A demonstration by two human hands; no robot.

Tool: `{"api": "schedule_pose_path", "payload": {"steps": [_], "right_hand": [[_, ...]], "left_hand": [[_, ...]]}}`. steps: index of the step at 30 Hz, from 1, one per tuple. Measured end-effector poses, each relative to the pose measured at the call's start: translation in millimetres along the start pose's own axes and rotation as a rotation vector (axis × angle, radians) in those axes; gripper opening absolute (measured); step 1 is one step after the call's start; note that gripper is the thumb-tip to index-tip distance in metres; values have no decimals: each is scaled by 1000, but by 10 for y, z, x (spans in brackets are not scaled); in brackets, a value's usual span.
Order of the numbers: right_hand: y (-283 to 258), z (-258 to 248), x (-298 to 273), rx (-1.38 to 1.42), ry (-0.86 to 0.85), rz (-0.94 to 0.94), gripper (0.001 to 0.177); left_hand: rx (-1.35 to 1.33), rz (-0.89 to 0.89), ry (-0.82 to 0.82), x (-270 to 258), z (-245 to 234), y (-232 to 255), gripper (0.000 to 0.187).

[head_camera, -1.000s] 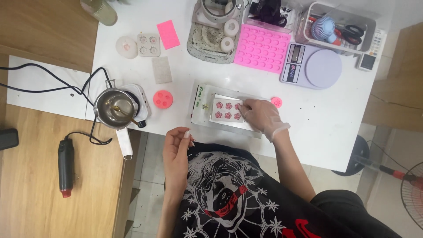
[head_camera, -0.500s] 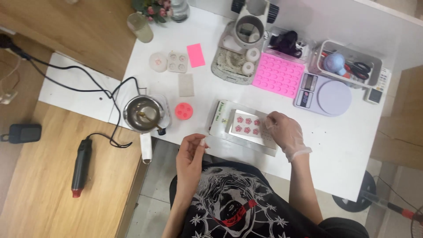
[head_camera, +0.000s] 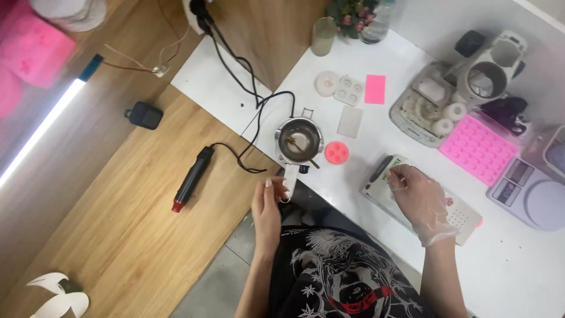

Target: Melting wax in a pot and using a heat gun to smooth or melt wax within flower-shaped molds.

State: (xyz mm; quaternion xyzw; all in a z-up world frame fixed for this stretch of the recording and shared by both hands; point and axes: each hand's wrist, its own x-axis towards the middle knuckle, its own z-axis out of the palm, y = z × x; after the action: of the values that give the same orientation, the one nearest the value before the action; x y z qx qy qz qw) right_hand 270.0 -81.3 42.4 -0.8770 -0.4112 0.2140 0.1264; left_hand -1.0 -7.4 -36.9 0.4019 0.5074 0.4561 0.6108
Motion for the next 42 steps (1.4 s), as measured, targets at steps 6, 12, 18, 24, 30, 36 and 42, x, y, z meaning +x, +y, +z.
{"api": "schedule_pose_path", "payload": {"steps": [6,12,18,24,30,36,42], "right_hand": [[-344,380,11,344,-128,-153,30],[-718,1490,278,1285,-840,35,35],[-1595,3227,460,1293,-1165,627,66],[-2544,4183,408,1033,-914,684,93],[-2820,5089,612,960,-913,604,90],[-3171,4673,312,806,-332,472,49],[-3244,4037,486,855,-616,120,18]], "left_hand": [[77,88,205,384,-969,-4,18],[-43,149,387,416,-1378,146,17],[10,95,502,227,-1601,80,25],[-33,101,545,-76,-1764,15,25],[-148,7,619,-277,-1866,35,21],[-147,-15,746,-455,-2106,-169,19],[11,-70,723,-380,-2151,65,20]]}}
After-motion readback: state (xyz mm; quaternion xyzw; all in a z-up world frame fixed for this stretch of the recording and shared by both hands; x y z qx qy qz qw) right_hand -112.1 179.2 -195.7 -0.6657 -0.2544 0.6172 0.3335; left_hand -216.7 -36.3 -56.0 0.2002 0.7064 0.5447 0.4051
